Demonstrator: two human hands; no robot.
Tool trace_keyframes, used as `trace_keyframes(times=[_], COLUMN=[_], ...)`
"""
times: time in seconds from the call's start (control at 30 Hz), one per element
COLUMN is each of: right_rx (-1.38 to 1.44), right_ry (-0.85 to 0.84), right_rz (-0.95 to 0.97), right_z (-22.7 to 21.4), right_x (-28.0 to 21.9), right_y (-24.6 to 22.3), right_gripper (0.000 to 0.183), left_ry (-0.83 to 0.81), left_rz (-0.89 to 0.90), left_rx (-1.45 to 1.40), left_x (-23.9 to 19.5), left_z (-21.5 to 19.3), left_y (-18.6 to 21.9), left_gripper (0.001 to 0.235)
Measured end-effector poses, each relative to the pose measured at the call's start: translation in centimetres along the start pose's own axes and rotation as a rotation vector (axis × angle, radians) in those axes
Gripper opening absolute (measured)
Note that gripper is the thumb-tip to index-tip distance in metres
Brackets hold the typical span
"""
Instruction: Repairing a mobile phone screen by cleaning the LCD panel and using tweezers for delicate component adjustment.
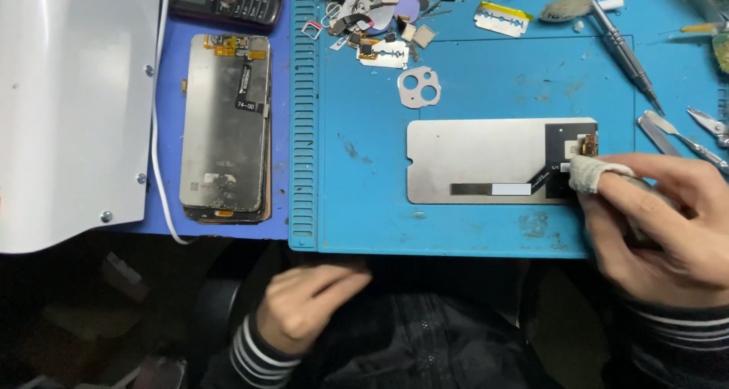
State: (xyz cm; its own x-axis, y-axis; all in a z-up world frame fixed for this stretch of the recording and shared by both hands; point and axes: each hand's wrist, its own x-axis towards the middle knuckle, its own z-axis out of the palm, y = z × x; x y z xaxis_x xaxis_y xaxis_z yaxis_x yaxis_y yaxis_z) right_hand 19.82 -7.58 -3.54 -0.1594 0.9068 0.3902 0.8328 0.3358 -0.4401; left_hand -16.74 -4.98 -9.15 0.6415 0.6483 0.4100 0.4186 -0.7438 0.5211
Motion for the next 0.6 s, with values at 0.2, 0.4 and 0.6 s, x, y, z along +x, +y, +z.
trace_keyframes(times=[0.2,0.4,0.6], right_rx=[0.011,-0.047,-0.406], right_ry=[0.032,0.034,-0.221], right_rz=[-0.020,-0.042,0.140], right_z=[0.3,-0.2,-2.1], right_x=[-0.4,-0.7,-3.4], right_y=[0.3,0.4,-0.9], right_gripper=[0.025,0.029,0.057], left_ry=[-0.295,-0.543,-0.568], left_rz=[-0.598,-0.695,-0.754], left_rx=[0.572,0.525,0.428], left_x=[-14.4,-12.8,-8.9], left_z=[0.1,0.4,-0.6], left_y=[-15.5,-14.7,-9.8], left_gripper=[0.029,0.030,0.016])
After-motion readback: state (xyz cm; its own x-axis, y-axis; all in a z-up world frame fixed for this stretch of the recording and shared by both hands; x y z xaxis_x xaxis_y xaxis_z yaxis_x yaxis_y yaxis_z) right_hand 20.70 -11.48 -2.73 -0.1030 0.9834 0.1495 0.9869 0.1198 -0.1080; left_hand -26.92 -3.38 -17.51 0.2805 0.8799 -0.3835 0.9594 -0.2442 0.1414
